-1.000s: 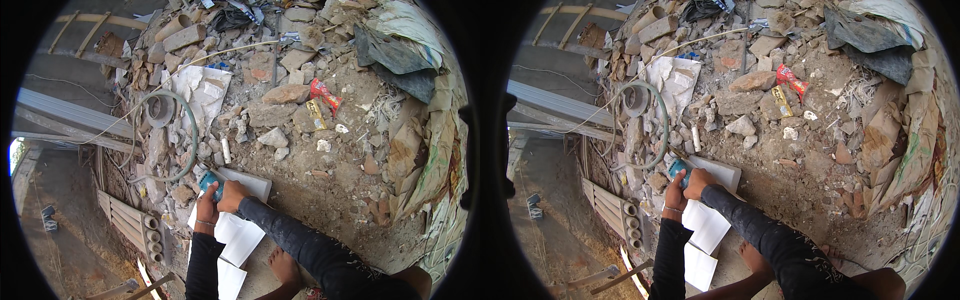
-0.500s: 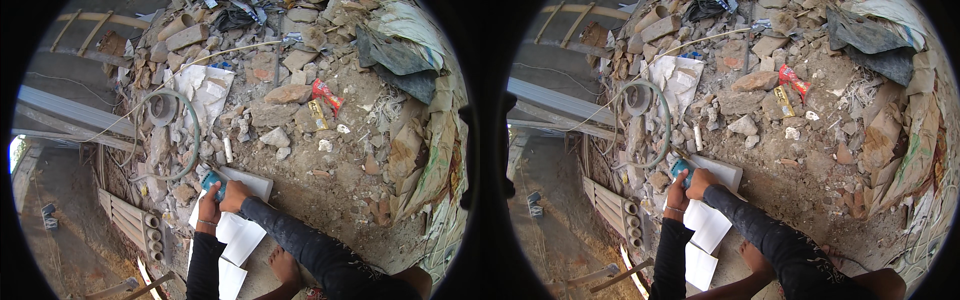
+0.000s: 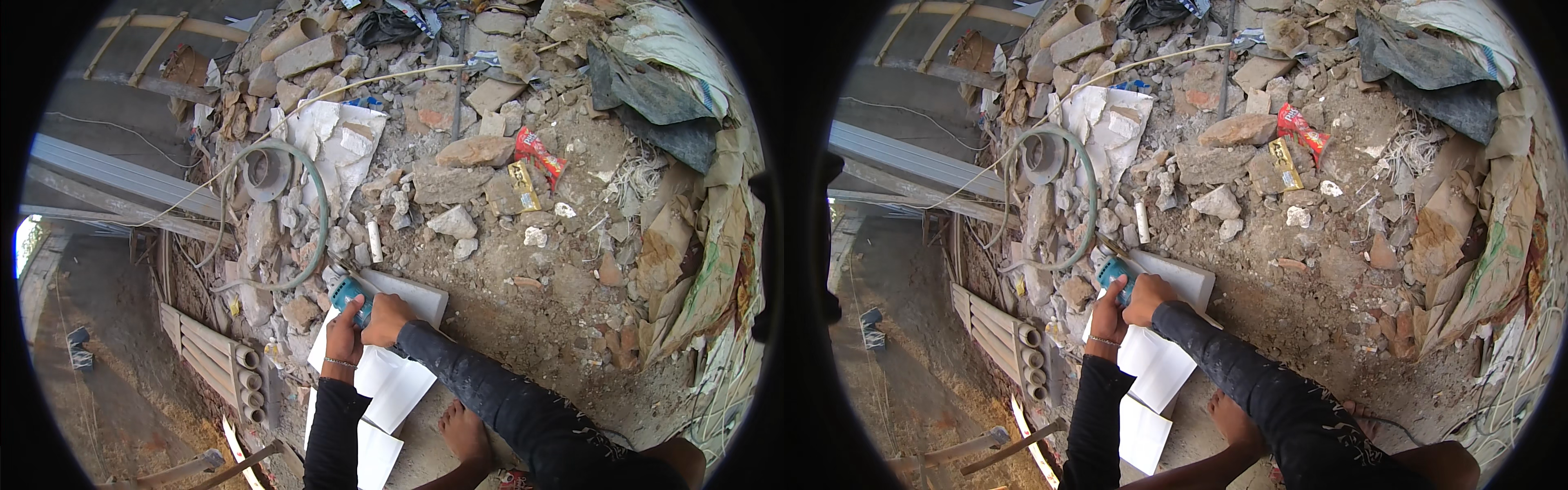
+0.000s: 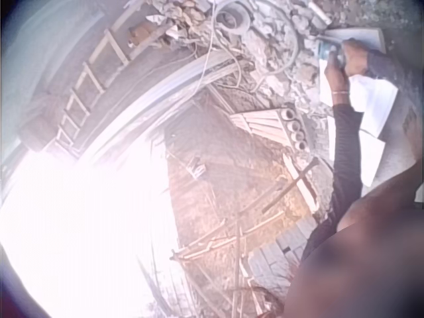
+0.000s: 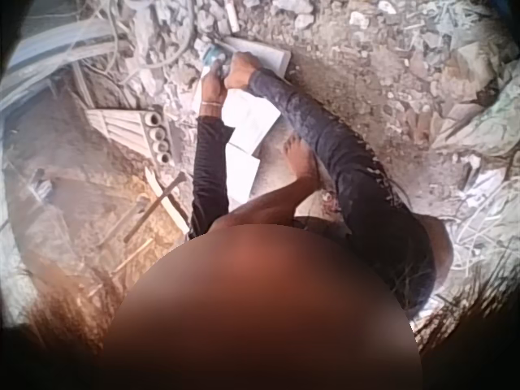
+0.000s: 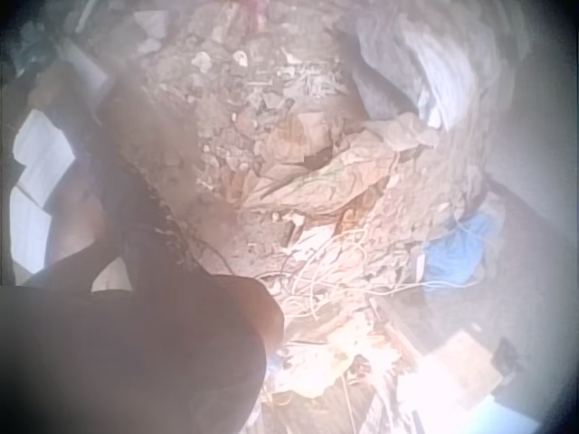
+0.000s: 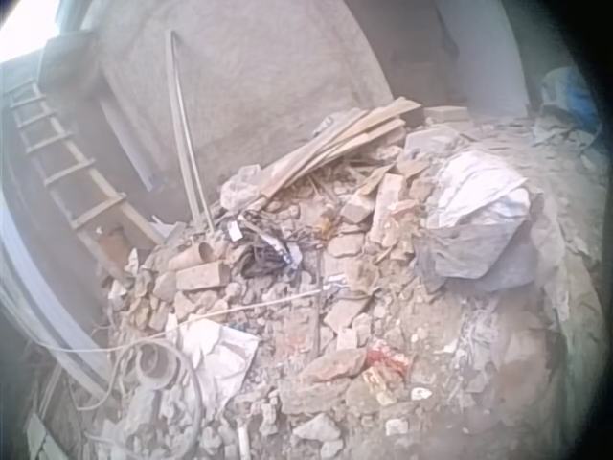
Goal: The person places a white ceramic tile on the ground, then uses an angle grinder to cut it into two pieces. The person repositions the tile and continues cutting along a straight line until the tile is separated.
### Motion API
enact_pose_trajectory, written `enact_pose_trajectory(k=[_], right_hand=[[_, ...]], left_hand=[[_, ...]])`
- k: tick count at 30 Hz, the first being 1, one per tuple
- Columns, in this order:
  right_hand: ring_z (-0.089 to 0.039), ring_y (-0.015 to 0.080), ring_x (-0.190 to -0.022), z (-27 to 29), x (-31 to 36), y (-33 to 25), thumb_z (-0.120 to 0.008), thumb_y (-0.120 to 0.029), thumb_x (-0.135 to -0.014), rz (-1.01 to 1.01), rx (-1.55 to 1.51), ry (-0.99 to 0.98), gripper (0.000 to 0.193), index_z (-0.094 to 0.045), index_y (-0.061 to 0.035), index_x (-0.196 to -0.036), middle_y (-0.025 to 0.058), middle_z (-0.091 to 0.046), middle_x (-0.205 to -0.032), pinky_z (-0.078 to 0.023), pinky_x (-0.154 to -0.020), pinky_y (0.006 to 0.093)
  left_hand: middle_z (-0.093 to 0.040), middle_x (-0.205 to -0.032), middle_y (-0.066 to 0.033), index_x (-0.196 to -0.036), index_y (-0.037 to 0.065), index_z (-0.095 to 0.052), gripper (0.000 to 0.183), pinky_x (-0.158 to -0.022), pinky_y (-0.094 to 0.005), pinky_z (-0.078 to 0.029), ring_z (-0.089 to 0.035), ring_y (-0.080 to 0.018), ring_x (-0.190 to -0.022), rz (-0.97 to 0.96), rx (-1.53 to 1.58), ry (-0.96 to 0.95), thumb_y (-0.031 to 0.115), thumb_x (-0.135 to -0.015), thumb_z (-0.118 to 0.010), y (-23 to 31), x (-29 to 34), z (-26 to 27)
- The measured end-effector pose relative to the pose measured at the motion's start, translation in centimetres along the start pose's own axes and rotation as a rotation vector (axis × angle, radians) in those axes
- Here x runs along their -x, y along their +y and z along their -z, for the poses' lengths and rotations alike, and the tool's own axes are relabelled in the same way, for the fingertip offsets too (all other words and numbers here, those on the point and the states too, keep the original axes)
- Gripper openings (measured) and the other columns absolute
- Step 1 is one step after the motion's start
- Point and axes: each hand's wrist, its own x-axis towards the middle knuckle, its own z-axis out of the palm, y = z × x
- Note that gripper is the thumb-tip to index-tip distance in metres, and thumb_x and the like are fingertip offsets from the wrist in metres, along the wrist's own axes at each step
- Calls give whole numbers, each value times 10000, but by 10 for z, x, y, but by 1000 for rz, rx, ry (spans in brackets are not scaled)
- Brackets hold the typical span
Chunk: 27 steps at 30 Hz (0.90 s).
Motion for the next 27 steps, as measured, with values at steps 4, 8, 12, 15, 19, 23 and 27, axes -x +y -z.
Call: enact_pose_trajectory(k=[4,8,12,15,19,23,27], right_hand=[[-719,390,-1154,0,0,1,-857,-240,-692,-6,-5,-4,539,-731,46,-1132,267,-729,-1218,-599,-978,445],[-716,391,-1159,0,1,1,-857,-239,-693,-9,3,-9,545,-728,42,-1141,264,-727,-1222,-599,-979,445],[-713,394,-1165,1,3,2,-856,-239,-698,-14,1,-28,546,-723,46,-1145,265,-724,-1232,-598,-980,446],[-712,392,-1167,0,4,3,-853,-238,-704,-9,-1,-15,542,-720,56,-1140,270,-722,-1233,-597,-981,447],[-714,392,-1162,0,6,4,-848,-235,-711,-1,-2,0,532,-720,67,-1129,278,-722,-1224,-597,-980,447],[-719,396,-1149,0,9,4,-847,-237,-712,-8,13,19,523,-725,66,-1120,279,-728,-1208,-598,-976,443],[-724,395,-1141,0,10,5,-854,-248,-711,-10,12,13,521,-732,59,-1113,277,-732,-1200,-600,-970,443]], left_hand=[[-747,-1017,-100,-1143,-22,-649,303,-785,-357,-607,-749,-218,-863,-15,39,28,184,-962,-779,0,2,-4],[-745,-995,-109,-1107,-40,-658,292,-751,-354,-611,-750,-218,-832,-19,77,38,146,-936,-804,0,5,-8],[-744,-1000,-110,-1111,-40,-658,283,-753,-354,-611,-750,-220,-833,-29,72,43,138,-941,-796,0,9,-11],[-744,-1005,-111,-1119,-44,-655,287,-756,-355,-611,-750,-223,-840,-26,71,38,136,-943,-794,0,11,-12],[-744,-1008,-110,-1125,-45,-652,293,-759,-354,-608,-748,-223,-844,-27,75,38,136,-944,-793,-1,12,-13],[-743,-1010,-109,-1130,-44,-653,289,-758,-354,-604,-745,-222,-842,-10,84,35,131,-945,-791,-3,13,-13],[-743,-1023,-114,-1140,-47,-648,298,-772,-361,-610,-749,-228,-854,-27,88,38,129,-946,-789,-4,14,-14]])
